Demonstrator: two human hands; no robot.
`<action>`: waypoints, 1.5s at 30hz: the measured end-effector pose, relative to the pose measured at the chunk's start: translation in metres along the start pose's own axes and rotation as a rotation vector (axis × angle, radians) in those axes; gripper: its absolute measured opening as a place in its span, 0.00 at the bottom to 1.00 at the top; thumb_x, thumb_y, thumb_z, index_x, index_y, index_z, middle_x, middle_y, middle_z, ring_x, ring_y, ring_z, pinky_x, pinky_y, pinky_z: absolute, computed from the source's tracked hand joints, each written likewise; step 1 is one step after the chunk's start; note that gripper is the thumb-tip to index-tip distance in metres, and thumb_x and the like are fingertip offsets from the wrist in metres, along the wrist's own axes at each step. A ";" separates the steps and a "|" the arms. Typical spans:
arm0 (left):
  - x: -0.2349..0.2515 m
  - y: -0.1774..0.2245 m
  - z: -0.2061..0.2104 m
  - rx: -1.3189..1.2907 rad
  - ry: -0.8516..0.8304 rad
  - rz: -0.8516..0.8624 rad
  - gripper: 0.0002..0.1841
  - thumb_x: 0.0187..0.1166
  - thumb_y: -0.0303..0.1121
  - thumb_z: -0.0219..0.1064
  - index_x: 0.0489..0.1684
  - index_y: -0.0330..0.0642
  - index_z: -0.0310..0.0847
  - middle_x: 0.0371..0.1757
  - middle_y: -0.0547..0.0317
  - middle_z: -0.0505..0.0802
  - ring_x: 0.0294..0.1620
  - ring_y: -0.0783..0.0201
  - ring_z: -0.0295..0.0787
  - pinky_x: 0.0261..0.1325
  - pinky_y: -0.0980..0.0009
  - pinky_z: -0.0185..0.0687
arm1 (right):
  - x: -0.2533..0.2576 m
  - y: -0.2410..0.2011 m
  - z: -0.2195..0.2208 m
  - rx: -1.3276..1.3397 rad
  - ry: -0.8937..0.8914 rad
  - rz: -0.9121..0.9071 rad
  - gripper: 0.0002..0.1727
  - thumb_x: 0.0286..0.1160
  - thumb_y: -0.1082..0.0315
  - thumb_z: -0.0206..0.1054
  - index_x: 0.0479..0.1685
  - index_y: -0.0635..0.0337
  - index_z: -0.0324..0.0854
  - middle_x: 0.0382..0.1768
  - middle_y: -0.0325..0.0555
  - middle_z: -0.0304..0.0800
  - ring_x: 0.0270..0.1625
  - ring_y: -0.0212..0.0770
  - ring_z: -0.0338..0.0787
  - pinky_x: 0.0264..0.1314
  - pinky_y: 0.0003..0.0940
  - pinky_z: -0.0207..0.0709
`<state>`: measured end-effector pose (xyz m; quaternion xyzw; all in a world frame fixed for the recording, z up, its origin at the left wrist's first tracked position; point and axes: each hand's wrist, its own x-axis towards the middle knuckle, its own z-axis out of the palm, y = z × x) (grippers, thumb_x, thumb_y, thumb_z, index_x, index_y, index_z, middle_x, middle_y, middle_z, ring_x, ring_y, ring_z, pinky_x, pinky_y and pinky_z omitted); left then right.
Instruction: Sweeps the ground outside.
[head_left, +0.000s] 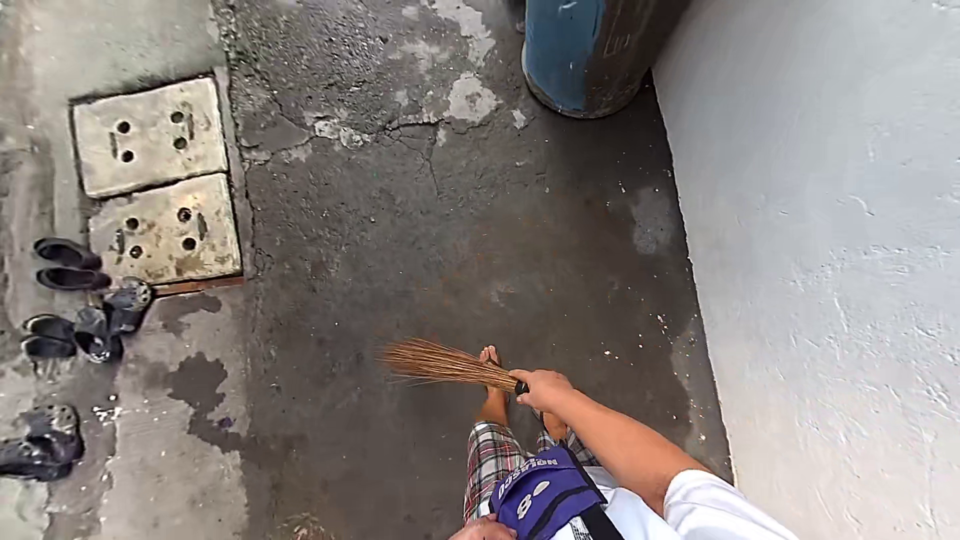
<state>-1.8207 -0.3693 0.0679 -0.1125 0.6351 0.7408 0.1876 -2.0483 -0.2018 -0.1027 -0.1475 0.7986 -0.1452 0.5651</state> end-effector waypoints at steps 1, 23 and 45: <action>0.005 0.004 -0.014 -0.006 0.018 0.003 0.06 0.80 0.24 0.68 0.47 0.36 0.89 0.51 0.56 0.96 0.61 0.64 0.91 0.77 0.57 0.78 | 0.013 -0.001 -0.010 -0.032 0.007 0.020 0.36 0.78 0.52 0.69 0.89 0.26 0.65 0.70 0.54 0.87 0.74 0.62 0.84 0.74 0.72 0.71; 0.138 0.073 -0.102 -0.033 0.106 -0.076 0.07 0.79 0.23 0.67 0.46 0.42 0.89 0.50 0.59 0.97 0.62 0.65 0.91 0.77 0.58 0.79 | 0.144 -0.090 -0.221 -0.090 0.076 -0.050 0.33 0.83 0.51 0.65 0.89 0.28 0.66 0.69 0.54 0.88 0.73 0.61 0.84 0.73 0.70 0.72; 0.430 0.183 0.045 0.069 -0.407 -0.290 0.06 0.81 0.31 0.69 0.47 0.49 0.91 0.51 0.56 0.96 0.62 0.58 0.91 0.80 0.54 0.77 | -0.168 0.232 -0.083 1.750 0.502 1.142 0.35 0.88 0.52 0.62 0.89 0.54 0.57 0.59 0.63 0.82 0.44 0.54 0.88 0.43 0.53 0.84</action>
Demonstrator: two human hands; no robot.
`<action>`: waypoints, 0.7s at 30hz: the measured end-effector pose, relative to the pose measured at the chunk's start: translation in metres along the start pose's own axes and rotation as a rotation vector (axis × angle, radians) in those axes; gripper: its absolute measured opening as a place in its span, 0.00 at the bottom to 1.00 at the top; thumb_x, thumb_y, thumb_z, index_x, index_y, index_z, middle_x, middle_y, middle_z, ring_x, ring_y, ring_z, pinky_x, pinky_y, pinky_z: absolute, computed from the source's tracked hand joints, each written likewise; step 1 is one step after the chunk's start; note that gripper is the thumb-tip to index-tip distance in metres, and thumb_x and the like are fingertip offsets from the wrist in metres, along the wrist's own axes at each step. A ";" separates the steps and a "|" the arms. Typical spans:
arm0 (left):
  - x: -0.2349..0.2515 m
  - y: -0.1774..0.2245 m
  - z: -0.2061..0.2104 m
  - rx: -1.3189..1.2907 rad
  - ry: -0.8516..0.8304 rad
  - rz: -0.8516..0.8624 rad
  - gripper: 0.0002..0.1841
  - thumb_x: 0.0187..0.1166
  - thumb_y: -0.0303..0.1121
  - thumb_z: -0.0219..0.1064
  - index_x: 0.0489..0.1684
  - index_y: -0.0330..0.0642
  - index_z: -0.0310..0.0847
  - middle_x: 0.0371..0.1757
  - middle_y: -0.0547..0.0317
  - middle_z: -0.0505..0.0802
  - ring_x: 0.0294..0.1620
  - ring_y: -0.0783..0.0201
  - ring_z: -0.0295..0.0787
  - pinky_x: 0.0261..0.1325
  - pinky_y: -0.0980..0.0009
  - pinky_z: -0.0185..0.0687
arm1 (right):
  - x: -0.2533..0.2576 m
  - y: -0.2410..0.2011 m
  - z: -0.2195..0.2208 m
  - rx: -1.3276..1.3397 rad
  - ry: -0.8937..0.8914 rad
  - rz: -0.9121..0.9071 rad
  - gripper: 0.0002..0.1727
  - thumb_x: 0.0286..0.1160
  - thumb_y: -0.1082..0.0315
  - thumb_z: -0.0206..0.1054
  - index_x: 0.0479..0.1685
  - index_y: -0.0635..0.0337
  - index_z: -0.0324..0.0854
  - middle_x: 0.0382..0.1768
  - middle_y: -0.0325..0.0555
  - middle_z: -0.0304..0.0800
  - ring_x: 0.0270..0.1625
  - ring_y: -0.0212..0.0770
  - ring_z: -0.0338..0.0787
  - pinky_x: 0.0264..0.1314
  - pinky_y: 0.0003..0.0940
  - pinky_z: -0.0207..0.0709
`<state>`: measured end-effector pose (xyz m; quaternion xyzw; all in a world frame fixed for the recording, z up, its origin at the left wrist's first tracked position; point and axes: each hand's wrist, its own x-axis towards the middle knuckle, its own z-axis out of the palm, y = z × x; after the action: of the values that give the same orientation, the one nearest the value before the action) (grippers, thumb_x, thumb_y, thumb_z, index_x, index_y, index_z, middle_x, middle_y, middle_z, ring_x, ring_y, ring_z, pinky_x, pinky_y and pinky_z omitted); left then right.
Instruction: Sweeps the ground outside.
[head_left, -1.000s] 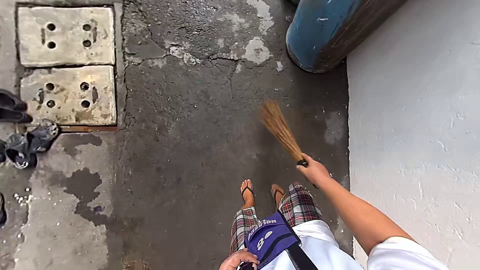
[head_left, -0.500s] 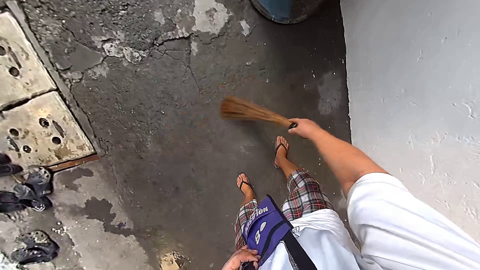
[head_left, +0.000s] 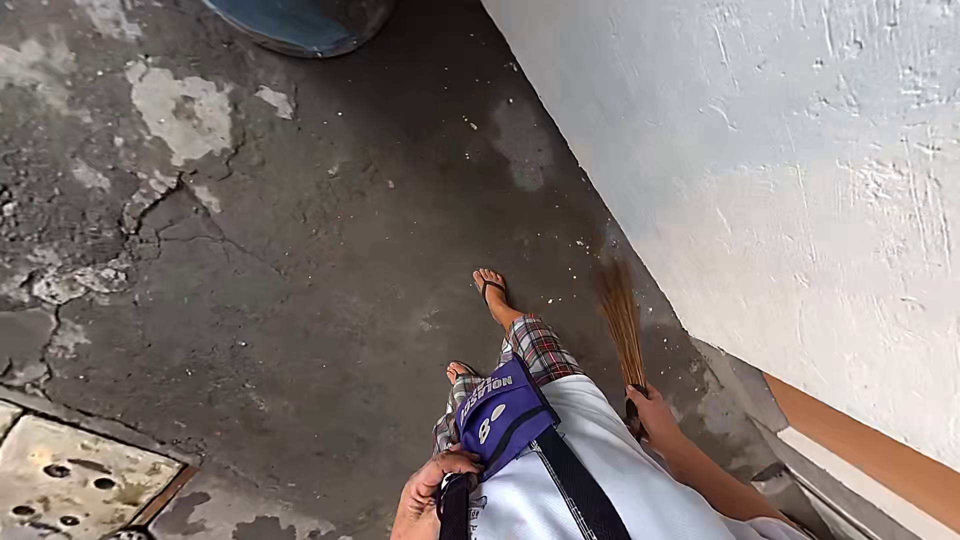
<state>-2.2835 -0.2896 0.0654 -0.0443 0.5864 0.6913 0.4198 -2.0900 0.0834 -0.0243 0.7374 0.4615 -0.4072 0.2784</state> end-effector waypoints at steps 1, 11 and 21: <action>0.007 0.005 0.000 0.018 -0.025 -0.013 0.06 0.81 0.33 0.68 0.48 0.49 0.91 0.52 0.56 0.96 0.63 0.58 0.91 0.80 0.54 0.76 | 0.010 0.002 0.001 0.156 0.029 0.121 0.32 0.88 0.51 0.61 0.85 0.55 0.61 0.52 0.61 0.83 0.39 0.51 0.87 0.38 0.49 0.84; 0.035 0.049 0.003 0.109 -0.038 -0.053 0.07 0.81 0.35 0.69 0.48 0.48 0.92 0.51 0.56 0.96 0.61 0.58 0.91 0.76 0.57 0.80 | 0.052 -0.237 0.120 0.600 -0.276 0.072 0.23 0.87 0.50 0.58 0.67 0.57 0.69 0.37 0.50 0.82 0.26 0.40 0.83 0.24 0.31 0.79; 0.023 0.080 -0.001 0.284 0.142 0.135 0.09 0.74 0.27 0.68 0.41 0.29 0.90 0.42 0.47 0.94 0.48 0.59 0.90 0.58 0.58 0.83 | -0.074 -0.267 0.103 0.231 -0.881 -0.478 0.29 0.95 0.46 0.29 0.46 0.52 0.74 0.28 0.38 0.92 0.27 0.35 0.93 0.24 0.30 0.88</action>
<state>-2.3493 -0.2751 0.1140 0.0063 0.7079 0.6234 0.3319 -2.3857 0.0805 -0.0234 0.3959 0.4080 -0.7798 0.2623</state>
